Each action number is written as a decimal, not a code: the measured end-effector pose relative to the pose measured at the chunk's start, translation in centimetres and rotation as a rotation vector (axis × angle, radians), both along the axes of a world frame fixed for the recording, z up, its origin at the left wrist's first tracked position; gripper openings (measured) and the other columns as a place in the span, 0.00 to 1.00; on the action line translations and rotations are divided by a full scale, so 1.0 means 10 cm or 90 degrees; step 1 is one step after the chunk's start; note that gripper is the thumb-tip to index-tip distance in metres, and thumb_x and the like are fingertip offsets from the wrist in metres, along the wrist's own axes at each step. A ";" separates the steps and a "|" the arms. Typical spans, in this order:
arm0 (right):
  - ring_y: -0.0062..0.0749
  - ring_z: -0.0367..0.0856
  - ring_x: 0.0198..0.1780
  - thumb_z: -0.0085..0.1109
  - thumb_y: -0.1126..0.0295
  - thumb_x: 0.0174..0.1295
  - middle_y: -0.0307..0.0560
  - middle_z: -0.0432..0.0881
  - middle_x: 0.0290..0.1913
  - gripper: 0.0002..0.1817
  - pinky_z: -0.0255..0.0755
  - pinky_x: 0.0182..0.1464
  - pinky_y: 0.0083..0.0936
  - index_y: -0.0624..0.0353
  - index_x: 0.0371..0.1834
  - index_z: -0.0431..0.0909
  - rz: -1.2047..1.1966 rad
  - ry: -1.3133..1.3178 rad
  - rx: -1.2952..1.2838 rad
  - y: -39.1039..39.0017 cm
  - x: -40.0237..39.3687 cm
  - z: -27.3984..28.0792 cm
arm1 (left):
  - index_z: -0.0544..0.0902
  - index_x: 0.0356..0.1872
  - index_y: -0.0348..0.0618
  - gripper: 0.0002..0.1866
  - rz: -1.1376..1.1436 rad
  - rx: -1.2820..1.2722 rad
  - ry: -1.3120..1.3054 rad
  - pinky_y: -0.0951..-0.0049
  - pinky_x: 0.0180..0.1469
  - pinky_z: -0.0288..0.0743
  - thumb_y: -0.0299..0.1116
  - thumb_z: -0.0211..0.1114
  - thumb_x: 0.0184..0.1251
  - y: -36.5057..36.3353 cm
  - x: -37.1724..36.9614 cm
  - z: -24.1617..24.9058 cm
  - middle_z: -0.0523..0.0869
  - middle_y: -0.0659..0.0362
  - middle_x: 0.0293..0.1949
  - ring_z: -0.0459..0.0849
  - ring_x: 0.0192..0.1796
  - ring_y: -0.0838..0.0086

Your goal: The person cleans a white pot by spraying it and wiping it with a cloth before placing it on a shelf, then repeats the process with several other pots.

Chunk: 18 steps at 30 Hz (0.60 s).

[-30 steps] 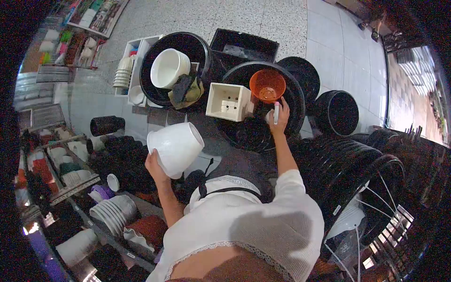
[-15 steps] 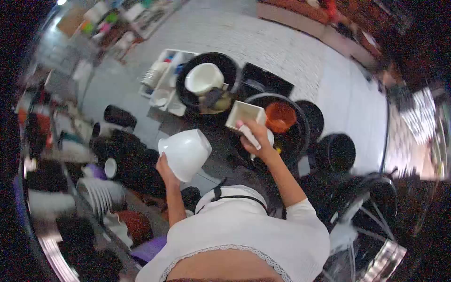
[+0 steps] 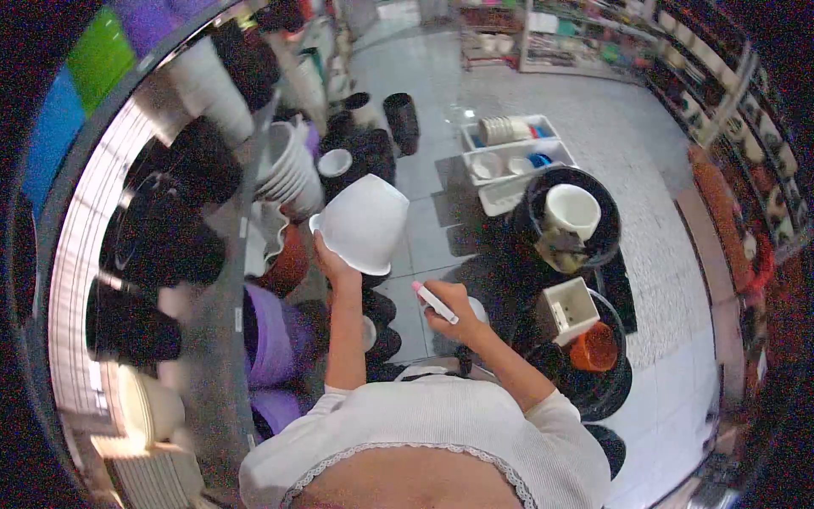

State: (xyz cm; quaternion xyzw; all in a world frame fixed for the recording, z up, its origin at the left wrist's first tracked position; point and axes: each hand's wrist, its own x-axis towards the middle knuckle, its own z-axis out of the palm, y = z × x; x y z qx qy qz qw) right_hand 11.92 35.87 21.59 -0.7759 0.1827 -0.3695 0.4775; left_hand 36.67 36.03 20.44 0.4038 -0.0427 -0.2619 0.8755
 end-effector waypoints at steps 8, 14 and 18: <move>0.34 0.73 0.20 0.56 0.75 0.42 0.47 0.73 0.19 0.07 0.66 0.26 0.26 0.59 0.27 0.74 0.033 0.031 -0.002 0.24 0.21 -0.04 | 0.77 0.48 0.35 0.21 0.160 0.047 -0.073 0.66 0.48 0.75 0.45 0.51 0.70 0.59 0.32 0.21 0.82 0.54 0.44 0.82 0.44 0.64; 0.28 0.75 0.21 0.59 0.76 0.44 0.46 0.76 0.20 0.04 0.67 0.27 0.24 0.61 0.24 0.73 -0.018 0.044 0.010 0.33 0.28 -0.04 | 0.79 0.32 0.31 0.23 0.058 0.374 -0.607 0.71 0.36 0.68 0.46 0.53 0.71 1.05 0.20 0.10 0.81 0.56 0.27 0.73 0.31 0.76; 0.33 0.76 0.19 0.57 0.74 0.45 0.50 0.75 0.19 0.04 0.68 0.26 0.26 0.60 0.25 0.75 -0.071 0.074 0.019 0.42 0.23 -0.06 | 0.80 0.37 0.33 0.20 0.029 0.307 -0.401 0.69 0.39 0.70 0.45 0.55 0.70 1.12 0.37 -0.17 0.82 0.56 0.30 0.76 0.34 0.75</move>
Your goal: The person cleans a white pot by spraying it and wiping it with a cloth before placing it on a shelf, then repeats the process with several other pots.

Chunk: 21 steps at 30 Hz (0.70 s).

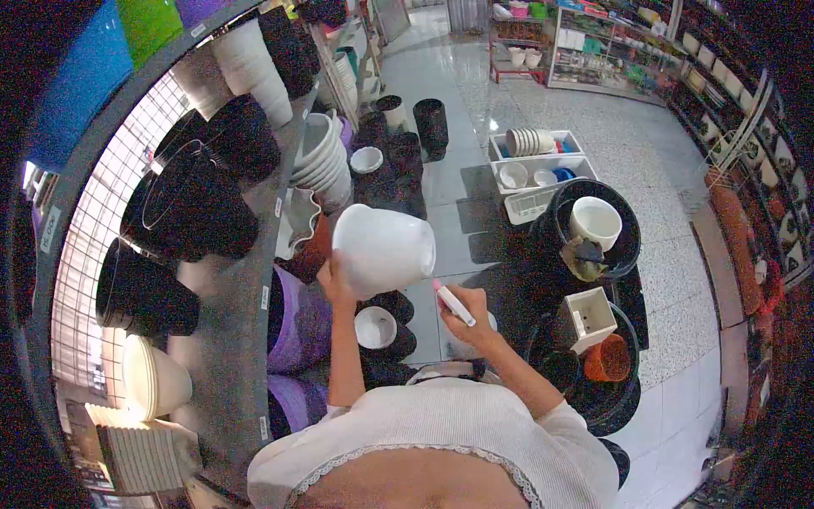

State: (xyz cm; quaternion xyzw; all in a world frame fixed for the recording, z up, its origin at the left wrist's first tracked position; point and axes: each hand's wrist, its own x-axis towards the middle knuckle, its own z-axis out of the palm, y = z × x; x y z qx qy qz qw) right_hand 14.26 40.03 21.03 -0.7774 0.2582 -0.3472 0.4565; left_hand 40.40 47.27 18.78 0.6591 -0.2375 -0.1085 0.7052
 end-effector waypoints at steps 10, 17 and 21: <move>0.32 0.77 0.22 0.58 0.76 0.43 0.48 0.76 0.20 0.04 0.68 0.27 0.24 0.62 0.23 0.74 -0.006 -0.022 0.019 0.36 -0.17 -0.11 | 0.75 0.54 0.38 0.22 -0.039 -0.227 0.594 0.59 0.56 0.74 0.45 0.43 0.73 -0.01 0.16 -0.32 0.79 0.53 0.54 0.78 0.55 0.61; 0.32 0.78 0.21 0.56 0.77 0.43 0.48 0.77 0.20 0.03 0.69 0.26 0.25 0.62 0.22 0.73 -0.012 -0.063 0.026 0.49 -0.26 -0.10 | 0.77 0.51 0.37 0.18 -0.288 -0.213 0.598 0.63 0.51 0.76 0.41 0.54 0.69 0.26 0.24 -0.77 0.82 0.53 0.46 0.81 0.47 0.62; 0.33 0.78 0.20 0.56 0.77 0.43 0.49 0.76 0.18 0.02 0.69 0.25 0.26 0.62 0.22 0.74 -0.034 -0.048 0.005 0.62 -0.32 -0.14 | 0.79 0.39 0.34 0.17 -0.115 -0.034 0.234 0.69 0.38 0.72 0.41 0.55 0.70 0.33 0.05 -0.15 0.81 0.58 0.32 0.77 0.34 0.72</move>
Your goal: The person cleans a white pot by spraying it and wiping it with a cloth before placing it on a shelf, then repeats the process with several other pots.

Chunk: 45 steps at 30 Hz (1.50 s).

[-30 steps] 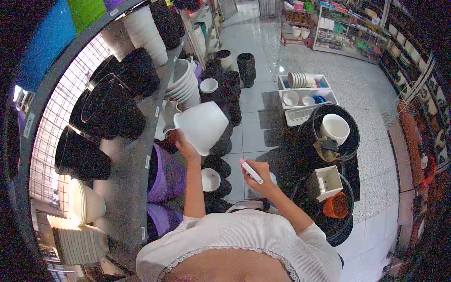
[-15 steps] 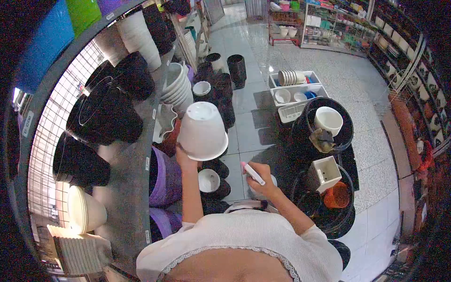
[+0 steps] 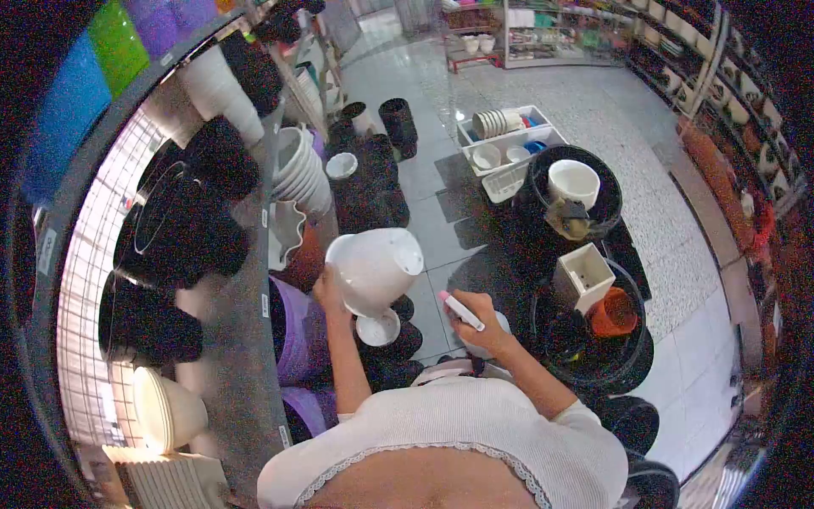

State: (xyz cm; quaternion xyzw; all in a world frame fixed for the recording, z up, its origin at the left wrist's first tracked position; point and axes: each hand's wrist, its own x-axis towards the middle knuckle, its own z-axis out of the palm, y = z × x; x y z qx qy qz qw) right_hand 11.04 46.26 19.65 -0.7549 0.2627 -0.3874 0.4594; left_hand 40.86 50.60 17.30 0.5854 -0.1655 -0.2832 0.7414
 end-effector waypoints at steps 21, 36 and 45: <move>0.26 0.78 0.34 0.57 0.76 0.52 0.46 0.79 0.33 0.15 0.70 0.39 0.21 0.63 0.44 0.74 -0.680 -0.008 -0.126 -0.03 -2.32 -0.39 | 0.82 0.40 0.37 0.13 0.007 0.182 0.170 0.60 0.44 0.79 0.35 0.55 0.63 0.57 -1.13 -0.77 0.84 0.51 0.40 0.83 0.42 0.61; 0.27 0.79 0.32 0.56 0.76 0.53 0.44 0.80 0.32 0.17 0.71 0.40 0.23 0.60 0.48 0.74 -0.575 -0.115 -0.176 -1.86 -3.25 -0.43 | 0.72 0.55 0.30 0.23 0.007 -0.010 0.175 0.55 0.56 0.72 0.39 0.49 0.66 -0.23 -2.46 -0.27 0.76 0.45 0.55 0.78 0.55 0.54; 0.52 0.78 0.44 0.65 0.69 0.48 0.59 0.79 0.43 0.32 0.71 0.47 0.41 0.59 0.59 0.66 -0.536 0.297 -0.109 -2.31 -3.17 -1.61 | 0.72 0.53 0.30 0.21 0.039 -0.023 0.162 0.57 0.52 0.75 0.38 0.51 0.67 -0.18 -2.61 -0.15 0.79 0.47 0.51 0.80 0.50 0.57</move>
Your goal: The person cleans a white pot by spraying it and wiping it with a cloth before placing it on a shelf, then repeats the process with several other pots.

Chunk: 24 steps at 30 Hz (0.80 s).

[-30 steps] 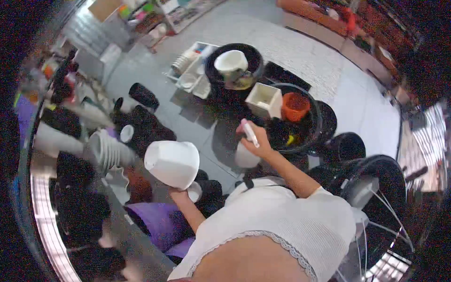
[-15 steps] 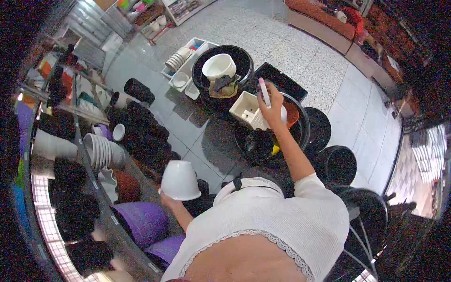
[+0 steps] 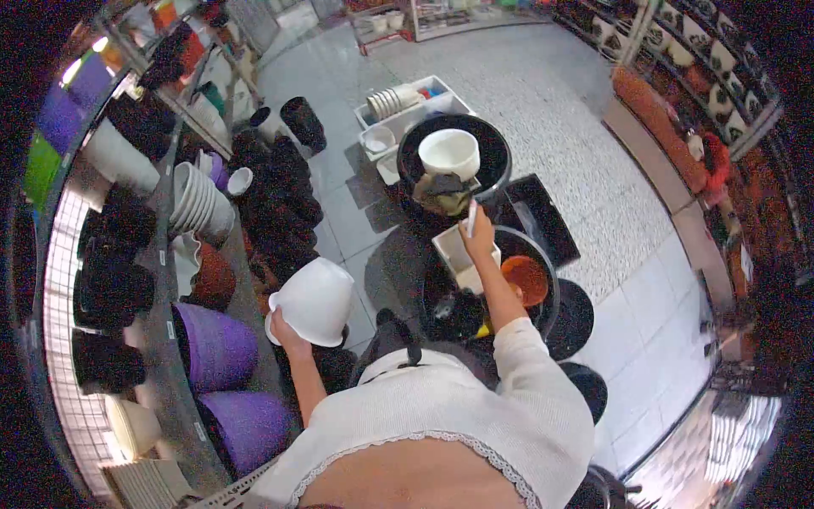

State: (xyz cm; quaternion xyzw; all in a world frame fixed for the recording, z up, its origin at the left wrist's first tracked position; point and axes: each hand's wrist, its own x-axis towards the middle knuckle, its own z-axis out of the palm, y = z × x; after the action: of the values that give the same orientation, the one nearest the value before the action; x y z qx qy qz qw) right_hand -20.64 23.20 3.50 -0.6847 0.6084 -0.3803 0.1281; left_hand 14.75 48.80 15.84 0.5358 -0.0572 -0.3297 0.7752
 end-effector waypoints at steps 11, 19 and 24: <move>0.53 0.70 0.55 0.68 0.72 0.42 0.54 0.72 0.53 0.28 0.67 0.52 0.48 0.54 0.51 0.73 -0.047 0.110 -0.026 -0.80 0.48 0.80 | 0.74 0.51 0.29 0.21 0.027 0.049 0.035 0.59 0.50 0.76 0.37 0.50 0.66 -1.01 0.49 -0.09 0.80 0.47 0.49 0.81 0.49 0.57; 0.44 0.80 0.45 0.56 0.69 0.51 0.51 0.82 0.38 0.10 0.70 0.48 0.45 0.53 0.38 0.80 0.093 0.493 0.076 -1.50 1.14 -0.07 | 0.75 0.48 0.34 0.20 -0.093 -0.001 0.100 0.64 0.45 0.77 0.43 0.53 0.68 -1.72 0.74 0.01 0.81 0.53 0.42 0.81 0.44 0.65; 0.48 0.83 0.31 0.58 0.77 0.47 0.57 0.82 0.28 0.04 0.74 0.33 0.37 0.61 0.25 0.81 0.076 0.149 0.065 -1.68 1.26 0.39 | 0.75 0.47 0.37 0.21 -0.060 0.042 0.074 0.65 0.45 0.77 0.47 0.54 0.69 -1.82 0.92 0.00 0.79 0.53 0.44 0.81 0.44 0.67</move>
State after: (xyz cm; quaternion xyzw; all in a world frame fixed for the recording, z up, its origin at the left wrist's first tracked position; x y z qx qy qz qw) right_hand -8.05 6.39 7.39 -0.7522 0.5957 -0.2578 0.1133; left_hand 23.96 30.56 15.84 0.5380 -0.0263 -0.3979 0.7426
